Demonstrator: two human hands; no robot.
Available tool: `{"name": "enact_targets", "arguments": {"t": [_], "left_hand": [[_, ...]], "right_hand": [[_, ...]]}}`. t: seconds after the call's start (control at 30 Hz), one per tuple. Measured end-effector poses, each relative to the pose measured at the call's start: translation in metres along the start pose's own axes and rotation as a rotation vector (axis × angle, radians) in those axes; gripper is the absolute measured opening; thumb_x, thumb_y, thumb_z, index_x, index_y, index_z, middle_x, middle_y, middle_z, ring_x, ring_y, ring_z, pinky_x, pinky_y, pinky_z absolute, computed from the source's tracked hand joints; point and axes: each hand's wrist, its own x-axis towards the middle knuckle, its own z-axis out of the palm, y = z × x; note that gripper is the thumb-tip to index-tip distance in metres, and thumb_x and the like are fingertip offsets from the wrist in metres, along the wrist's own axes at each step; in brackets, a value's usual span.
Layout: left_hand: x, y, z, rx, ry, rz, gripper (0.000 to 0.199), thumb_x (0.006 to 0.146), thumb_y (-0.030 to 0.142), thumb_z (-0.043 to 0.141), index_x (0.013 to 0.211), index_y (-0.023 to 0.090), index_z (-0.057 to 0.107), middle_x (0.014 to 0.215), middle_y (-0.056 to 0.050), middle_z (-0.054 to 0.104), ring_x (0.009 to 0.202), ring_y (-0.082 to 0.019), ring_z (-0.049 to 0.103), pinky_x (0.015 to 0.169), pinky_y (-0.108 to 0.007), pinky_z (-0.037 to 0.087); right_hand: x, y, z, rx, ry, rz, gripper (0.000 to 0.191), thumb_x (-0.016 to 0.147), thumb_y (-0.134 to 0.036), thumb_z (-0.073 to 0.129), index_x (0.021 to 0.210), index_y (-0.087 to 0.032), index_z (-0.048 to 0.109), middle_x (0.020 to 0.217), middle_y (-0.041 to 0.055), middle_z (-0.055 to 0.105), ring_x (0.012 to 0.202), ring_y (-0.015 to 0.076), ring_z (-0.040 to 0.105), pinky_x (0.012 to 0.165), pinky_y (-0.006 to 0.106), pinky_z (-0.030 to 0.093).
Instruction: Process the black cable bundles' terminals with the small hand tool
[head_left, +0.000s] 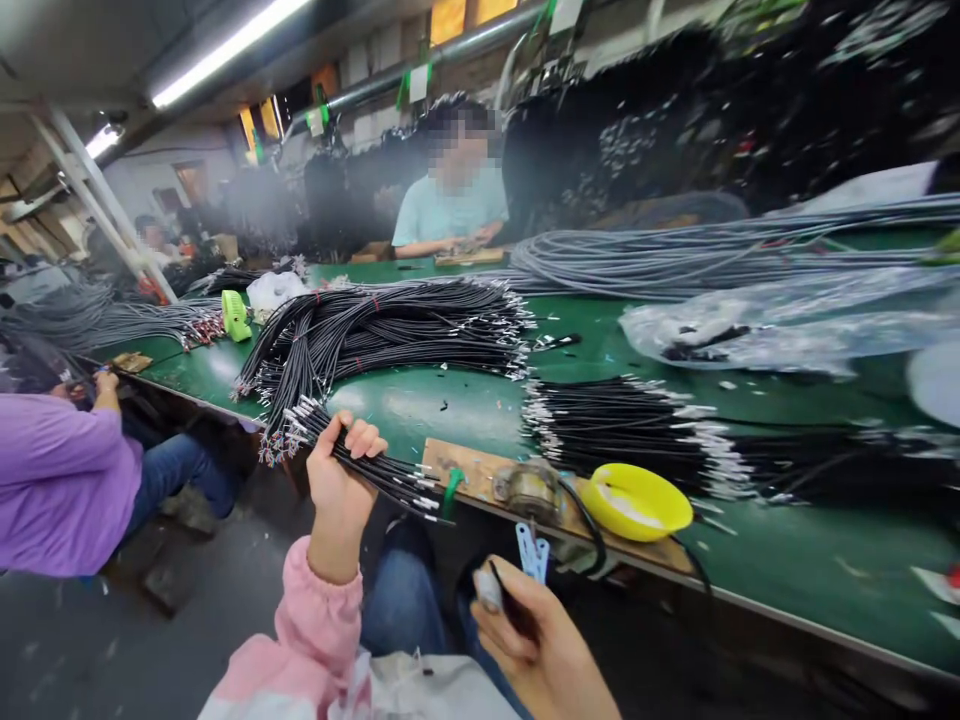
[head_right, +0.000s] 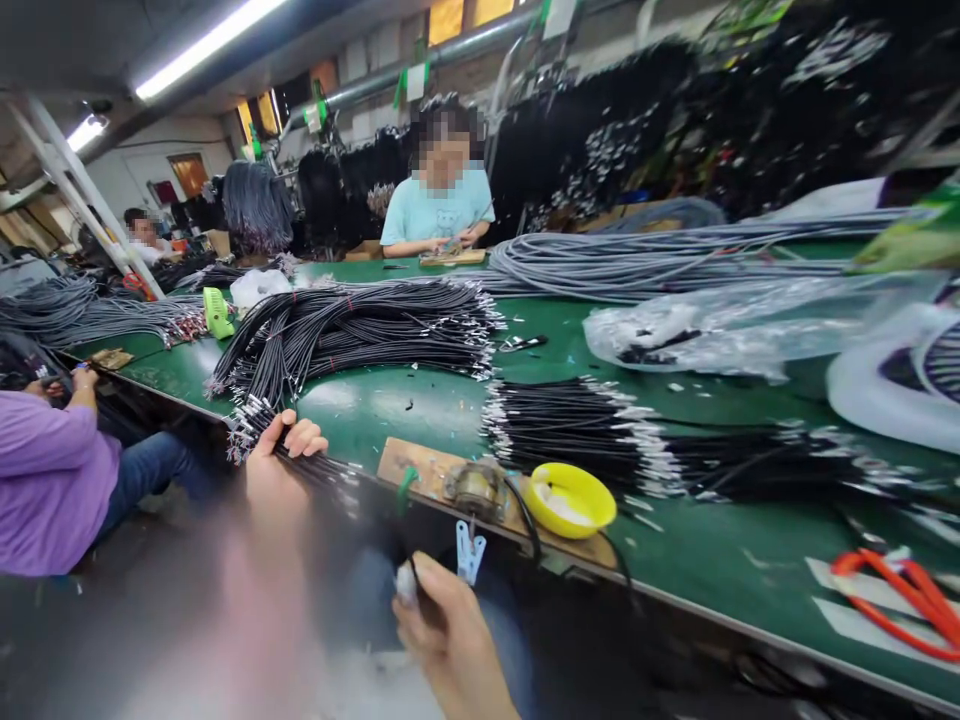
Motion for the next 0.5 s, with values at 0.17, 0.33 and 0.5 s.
{"name": "enact_targets", "arguments": {"t": [0.17, 0.33, 0.5], "left_hand": [[-0.010, -0.006, -0.011, -0.051, -0.037, -0.083, 0.008, 0.081, 0.012, 0.040, 0.074, 0.012, 0.042, 0.056, 0.004, 0.028, 0.049, -0.004, 0.034, 0.052, -0.017, 0.032], [-0.013, -0.017, -0.016, 0.011, -0.094, -0.076, 0.012, 0.081, 0.012, 0.038, 0.069, 0.011, 0.041, 0.055, 0.004, 0.023, 0.047, -0.004, 0.032, 0.050, -0.017, 0.030], [-0.014, -0.020, -0.020, 0.067, -0.126, -0.012, 0.013, 0.083, 0.011, 0.038, 0.071, 0.011, 0.043, 0.054, 0.005, 0.019, 0.046, -0.004, 0.029, 0.049, -0.016, 0.029]], "right_hand": [[0.023, -0.006, 0.020, 0.065, -0.072, -0.027, 0.051, 0.038, -0.039, 0.078, 0.054, -0.014, 0.037, 0.039, -0.0084, 0.029, 0.034, -0.0020, 0.009, 0.033, 0.013, 0.004], [0.026, -0.004, 0.030, -0.196, -0.131, -0.026, 0.060, 0.046, -0.067, 0.064, 0.056, -0.014, 0.039, 0.038, -0.0072, 0.027, 0.033, -0.0007, 0.011, 0.034, 0.015, 0.003], [0.025, -0.008, 0.025, -0.608, -0.214, -0.131, 0.057, 0.057, -0.067, 0.060, 0.066, -0.014, 0.040, 0.046, -0.0067, 0.027, 0.039, 0.0014, 0.020, 0.034, 0.016, 0.010]]}}
